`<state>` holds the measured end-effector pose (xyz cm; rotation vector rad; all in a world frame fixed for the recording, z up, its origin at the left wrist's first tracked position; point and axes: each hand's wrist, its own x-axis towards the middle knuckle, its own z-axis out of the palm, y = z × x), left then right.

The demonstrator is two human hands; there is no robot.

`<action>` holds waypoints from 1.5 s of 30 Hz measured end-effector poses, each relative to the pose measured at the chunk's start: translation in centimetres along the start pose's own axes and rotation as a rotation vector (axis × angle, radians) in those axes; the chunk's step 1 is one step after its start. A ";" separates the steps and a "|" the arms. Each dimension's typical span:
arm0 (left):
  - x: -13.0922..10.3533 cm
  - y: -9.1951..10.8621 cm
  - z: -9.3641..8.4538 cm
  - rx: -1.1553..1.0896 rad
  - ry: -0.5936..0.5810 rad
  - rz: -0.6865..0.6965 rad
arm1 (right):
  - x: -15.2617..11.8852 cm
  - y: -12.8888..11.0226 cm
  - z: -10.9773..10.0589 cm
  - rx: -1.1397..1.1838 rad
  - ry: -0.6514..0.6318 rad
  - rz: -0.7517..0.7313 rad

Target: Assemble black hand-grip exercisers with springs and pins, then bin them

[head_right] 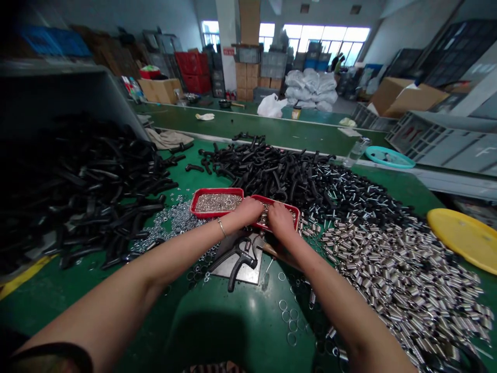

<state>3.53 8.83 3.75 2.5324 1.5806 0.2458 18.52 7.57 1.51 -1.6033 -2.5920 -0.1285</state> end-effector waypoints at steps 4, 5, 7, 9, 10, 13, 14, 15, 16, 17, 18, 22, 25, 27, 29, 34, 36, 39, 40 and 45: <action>-0.5 -0.6 1.2 0.053 0.015 -0.014 | -0.3 -0.3 0.1 0.032 0.031 -0.008; -0.7 -0.7 1.4 0.057 0.023 -0.015 | -0.4 -0.4 0.0 0.044 0.043 -0.009; -1.0 -0.7 1.4 0.055 0.036 -0.022 | -0.5 -0.4 -0.2 0.061 0.061 -0.007; -1.2 -0.7 1.3 0.043 0.047 -0.040 | -0.8 -0.3 -0.7 0.121 0.105 0.001; -1.3 -0.8 1.1 0.033 0.052 -0.053 | -1.0 -0.3 -1.0 0.189 0.147 0.009; -1.8 -1.0 0.5 -0.014 0.073 -0.105 | -2.4 -0.4 -1.6 0.446 0.301 0.059; -2.0 -1.2 0.3 -0.035 0.079 -0.118 | -3.1 -0.7 -1.8 0.562 0.326 0.090; -2.2 -1.3 0.2 -0.058 0.086 -0.128 | -3.8 -1.1 -1.8 0.692 0.310 0.123; -2.4 -1.4 0.0 -0.084 0.093 -0.135 | -4.6 -1.7 -1.7 0.843 0.250 0.154; -2.5 -1.5 -0.1 -0.113 0.100 -0.139 | -5.3 -2.4 -1.5 1.002 0.156 0.182; -2.6 -1.6 -0.1 -0.144 0.109 -0.142 | -6.0 -3.1 -1.2 1.120 0.046 0.199; -3.3 -1.8 0.0 -0.293 0.182 -0.170 | -7.1 -5.2 0.3 0.980 -0.033 0.138; -5.6 -1.8 0.4 -0.570 0.372 -0.252 | -6.7 -5.7 1.1 0.767 0.104 0.087; -8.2 -1.7 0.9 -0.750 0.461 -0.308 | -6.4 -5.6 1.3 0.692 0.106 0.094; -11.2 -1.6 1.6 -0.831 0.448 -0.346 | -6.2 -5.5 1.4 0.636 0.082 0.092; -16.3 -1.3 3.2 -0.784 0.345 -0.379 | -6.5 -5.7 1.1 0.505 0.025 0.036; -16.9 -1.0 3.7 -0.707 0.339 -0.324 | -6.6 -6.1 0.8 0.384 0.001 0.007; -16.7 -0.5 4.2 -0.579 0.341 -0.265 | -6.0 -6.8 0.1 0.172 -0.059 -0.100; -16.5 -0.3 4.3 -0.539 0.336 -0.262 | -5.8 -6.9 -0.2 0.122 -0.084 -0.143; -16.3 0.3 4.6 -0.409 0.318 -0.282 | -6.4 -5.3 -1.2 0.080 -0.097 -0.184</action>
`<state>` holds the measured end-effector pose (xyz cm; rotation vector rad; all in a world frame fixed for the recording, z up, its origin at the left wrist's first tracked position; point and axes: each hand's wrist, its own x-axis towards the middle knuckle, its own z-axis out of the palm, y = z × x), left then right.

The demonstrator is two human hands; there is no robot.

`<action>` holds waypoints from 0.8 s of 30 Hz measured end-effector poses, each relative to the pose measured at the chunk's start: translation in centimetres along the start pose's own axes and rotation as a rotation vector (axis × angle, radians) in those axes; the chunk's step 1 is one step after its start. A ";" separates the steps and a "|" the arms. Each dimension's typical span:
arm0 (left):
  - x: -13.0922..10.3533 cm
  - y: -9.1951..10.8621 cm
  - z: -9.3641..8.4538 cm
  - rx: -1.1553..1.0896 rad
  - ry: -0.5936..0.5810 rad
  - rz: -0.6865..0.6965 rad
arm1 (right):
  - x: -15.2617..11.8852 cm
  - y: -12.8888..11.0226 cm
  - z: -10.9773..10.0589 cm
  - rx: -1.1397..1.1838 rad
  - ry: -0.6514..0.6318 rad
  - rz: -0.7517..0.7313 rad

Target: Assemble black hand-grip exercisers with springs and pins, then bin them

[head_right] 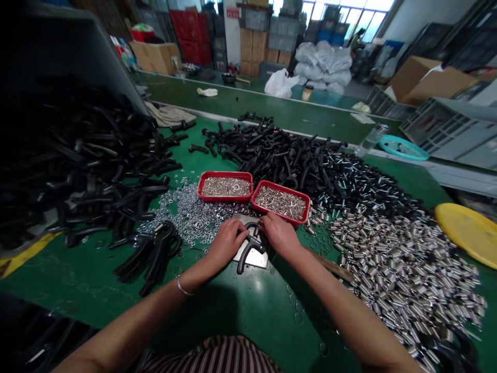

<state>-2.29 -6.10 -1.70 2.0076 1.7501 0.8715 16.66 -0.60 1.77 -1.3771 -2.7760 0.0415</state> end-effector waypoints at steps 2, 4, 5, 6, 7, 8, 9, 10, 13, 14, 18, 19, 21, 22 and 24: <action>-0.1 -0.1 0.0 0.018 -0.001 0.005 | -1.8 1.2 0.0 -0.057 0.055 0.051; 0.0 -0.1 0.0 0.045 -0.011 0.014 | -4.0 2.7 0.2 -0.142 0.077 0.050; 0.0 -0.1 -0.1 0.073 -0.021 0.026 | -4.9 3.4 0.4 -0.171 0.068 0.026; 0.2 -0.1 -0.1 0.115 -0.034 0.048 | -5.7 4.0 0.6 -0.183 0.053 -0.003; 0.3 -0.1 -0.2 0.167 -0.051 0.086 | -6.4 4.6 0.8 -0.178 0.040 -0.029; 0.5 -0.1 -0.2 0.223 -0.075 0.139 | -7.0 5.0 1.0 -0.158 0.035 -0.048; 0.6 -0.1 -0.2 0.277 -0.103 0.200 | -7.4 5.3 1.1 -0.130 0.041 -0.053; 0.8 -0.1 -0.3 0.323 -0.133 0.263 | -7.7 5.5 1.1 -0.094 0.056 -0.049; 1.2 -0.2 -0.3 0.393 -0.206 0.395 | -8.3 5.0 0.3 0.073 0.102 0.031; 1.3 -0.2 -0.3 0.402 -0.221 0.416 | -8.4 4.6 -0.1 0.149 0.102 0.072; 1.5 0.2 -0.3 0.382 -0.243 0.436 | -8.3 2.6 -2.0 0.550 0.004 0.190; 1.4 0.3 -0.3 0.358 -0.233 0.416 | -8.2 2.2 -2.3 0.636 -0.023 0.206; 1.2 0.4 -0.3 0.288 -0.192 0.339 | -7.9 1.6 -2.4 0.727 -0.061 0.232; 1.0 0.4 -0.3 0.252 -0.167 0.298 | -7.8 1.5 -2.3 0.741 -0.080 0.248; 0.7 0.2 -0.2 0.215 -0.129 0.256 | -7.7 1.4 -1.9 0.758 -0.130 0.284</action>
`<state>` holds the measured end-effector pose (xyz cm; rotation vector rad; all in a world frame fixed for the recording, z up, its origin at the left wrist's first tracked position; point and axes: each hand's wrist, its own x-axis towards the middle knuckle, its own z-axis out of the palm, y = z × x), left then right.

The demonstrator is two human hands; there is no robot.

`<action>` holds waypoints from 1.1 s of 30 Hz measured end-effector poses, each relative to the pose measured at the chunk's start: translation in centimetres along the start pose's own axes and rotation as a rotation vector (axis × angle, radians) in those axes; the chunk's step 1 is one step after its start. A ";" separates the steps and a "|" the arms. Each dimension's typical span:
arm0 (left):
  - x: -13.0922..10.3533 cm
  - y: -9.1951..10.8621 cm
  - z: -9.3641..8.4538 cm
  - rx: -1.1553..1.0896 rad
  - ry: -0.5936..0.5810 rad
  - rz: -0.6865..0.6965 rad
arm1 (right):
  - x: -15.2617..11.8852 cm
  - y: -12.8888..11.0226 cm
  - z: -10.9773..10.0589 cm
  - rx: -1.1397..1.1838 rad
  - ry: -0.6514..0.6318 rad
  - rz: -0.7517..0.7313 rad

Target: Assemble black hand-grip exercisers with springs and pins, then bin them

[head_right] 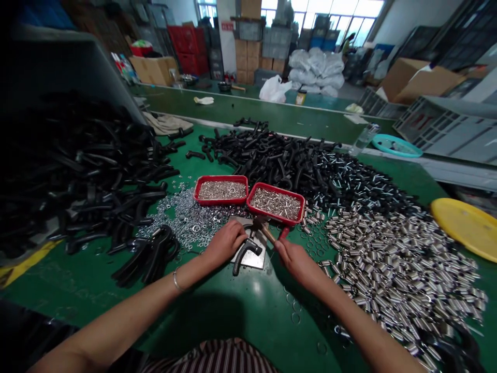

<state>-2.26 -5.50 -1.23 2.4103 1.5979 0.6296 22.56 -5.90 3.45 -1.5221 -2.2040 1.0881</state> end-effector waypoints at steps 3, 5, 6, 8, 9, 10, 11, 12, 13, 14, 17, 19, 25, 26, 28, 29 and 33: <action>-0.2 -0.2 0.3 0.043 0.004 0.038 | 0.1 0.2 0.2 0.042 -0.005 0.043; -0.2 -0.2 0.3 0.066 -0.011 0.064 | 0.2 0.3 0.2 0.031 0.033 0.019; -0.2 -0.1 0.2 0.063 -0.015 0.065 | 0.3 0.3 0.2 0.012 0.040 0.006; -0.6 0.4 0.1 0.040 -0.002 0.022 | 0.5 0.5 0.3 -0.016 0.018 0.010; -0.9 0.8 0.1 0.032 0.016 -0.021 | 0.6 0.6 0.3 -0.012 -0.001 0.033; -1.4 1.3 0.2 0.032 0.037 -0.078 | 0.6 0.7 0.3 0.015 -0.022 0.069; -1.9 1.8 0.3 0.039 0.057 -0.142 | 0.5 0.7 0.3 0.063 -0.039 0.112; -2.4 2.3 0.4 0.050 0.068 -0.204 | 0.2 0.8 0.4 0.124 -0.046 0.154; -2.9 2.7 0.6 0.061 0.070 -0.256 | -0.1 0.7 0.5 0.189 -0.046 0.187; -3.3 3.0 0.7 0.066 0.064 -0.291 | -0.5 0.7 0.6 0.252 -0.041 0.209; -3.6 3.2 0.0 0.058 0.057 -0.256 | -2.0 0.6 1.0 0.407 0.015 0.226; -3.3 2.9 -1.3 0.061 0.082 -0.118 | -3.0 0.7 1.1 0.473 0.065 0.223; -2.0 1.4 -4.0 0.075 0.085 0.096 | -4.8 0.7 1.2 0.373 0.125 0.153; -1.9 1.1 -3.9 0.053 0.071 0.056 | -4.8 0.6 1.3 0.349 0.125 0.139; -1.8 0.7 -3.2 -0.007 0.058 -0.031 | -4.8 0.4 1.4 0.357 0.100 0.135; -1.9 0.6 -2.7 -0.042 0.057 -0.063 | -4.7 0.2 1.4 0.375 0.072 0.144; -2.2 0.3 -1.1 -0.188 0.030 -0.183 | -4.0 -0.9 1.0 0.267 -0.025 0.108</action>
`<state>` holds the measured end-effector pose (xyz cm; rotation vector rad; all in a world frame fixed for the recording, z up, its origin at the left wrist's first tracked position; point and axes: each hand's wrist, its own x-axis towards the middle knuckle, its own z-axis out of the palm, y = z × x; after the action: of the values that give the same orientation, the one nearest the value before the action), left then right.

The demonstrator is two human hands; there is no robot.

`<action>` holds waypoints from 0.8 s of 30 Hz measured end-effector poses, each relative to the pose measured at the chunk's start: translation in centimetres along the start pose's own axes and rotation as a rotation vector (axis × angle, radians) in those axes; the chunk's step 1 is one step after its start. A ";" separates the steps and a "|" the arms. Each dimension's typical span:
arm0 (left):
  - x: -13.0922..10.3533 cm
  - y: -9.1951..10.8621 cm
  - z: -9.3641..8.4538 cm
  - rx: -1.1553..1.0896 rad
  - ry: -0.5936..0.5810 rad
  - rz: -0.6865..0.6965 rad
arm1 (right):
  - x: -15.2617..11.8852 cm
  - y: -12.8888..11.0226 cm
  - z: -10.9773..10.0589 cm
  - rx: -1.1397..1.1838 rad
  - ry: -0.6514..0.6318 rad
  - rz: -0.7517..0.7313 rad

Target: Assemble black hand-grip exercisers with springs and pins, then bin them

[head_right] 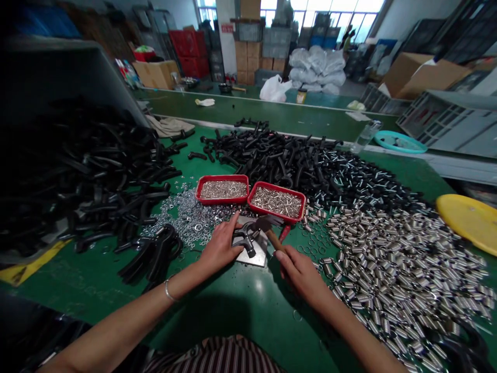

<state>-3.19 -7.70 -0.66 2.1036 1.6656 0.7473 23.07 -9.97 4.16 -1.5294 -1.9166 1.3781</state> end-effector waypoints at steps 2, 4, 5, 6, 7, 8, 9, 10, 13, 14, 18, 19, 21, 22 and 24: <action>0.0 -0.2 0.4 -0.048 -0.025 -0.066 | 0.3 -1.0 0.0 -0.121 -0.013 -0.075; 0.0 -0.4 0.6 -0.068 -0.033 -0.079 | 0.6 -1.9 0.2 -0.203 -0.004 -0.141; 0.0 -0.4 0.6 -0.067 -0.027 -0.073 | 0.8 -2.2 0.3 -0.240 0.006 -0.160; 0.0 -0.5 0.7 -0.064 -0.020 -0.065 | 1.1 -2.4 0.5 -0.286 0.010 -0.163; -0.1 -0.5 0.7 -0.060 -0.015 -0.058 | 1.5 -2.4 0.6 -0.336 0.010 -0.154; -0.1 -0.5 0.7 -0.056 -0.011 -0.053 | 1.9 -2.3 0.7 -0.379 0.004 -0.136; -0.2 -0.4 0.8 -0.051 -0.010 -0.048 | 2.2 -2.1 0.7 -0.400 -0.015 -0.114; -0.2 -0.4 0.8 -0.044 -0.011 -0.043 | 2.5 -1.8 0.7 -0.393 -0.040 -0.092; -0.2 -0.2 0.4 -0.041 -0.023 -0.027 | 1.9 -0.8 0.2 -0.176 -0.092 0.001; -0.2 -0.1 0.1 -0.062 -0.033 -0.038 | 1.3 -0.4 0.0 -0.070 -0.082 0.050; 0.6 -0.2 -1.4 -0.363 -0.151 -0.173 | -1.9 2.5 -2.0 0.156 0.125 0.209; 0.8 -0.4 -1.6 -0.414 -0.163 -0.192 | -2.4 3.5 -2.8 0.138 0.186 0.236; 1.1 -1.1 -1.9 -0.353 -0.117 -0.185 | -3.0 5.7 -4.9 0.035 0.266 0.315; 1.1 -1.5 -1.8 -0.263 -0.081 -0.166 | -2.9 6.6 -6.0 -0.065 0.291 0.349; 0.9 -2.3 -1.5 -0.102 -0.040 -0.115 | -2.4 7.7 -7.8 -0.375 0.369 0.315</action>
<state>-5.70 -6.30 -0.63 1.9234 1.6751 0.7334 34.10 -8.73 2.29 -2.1633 -1.8204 0.7808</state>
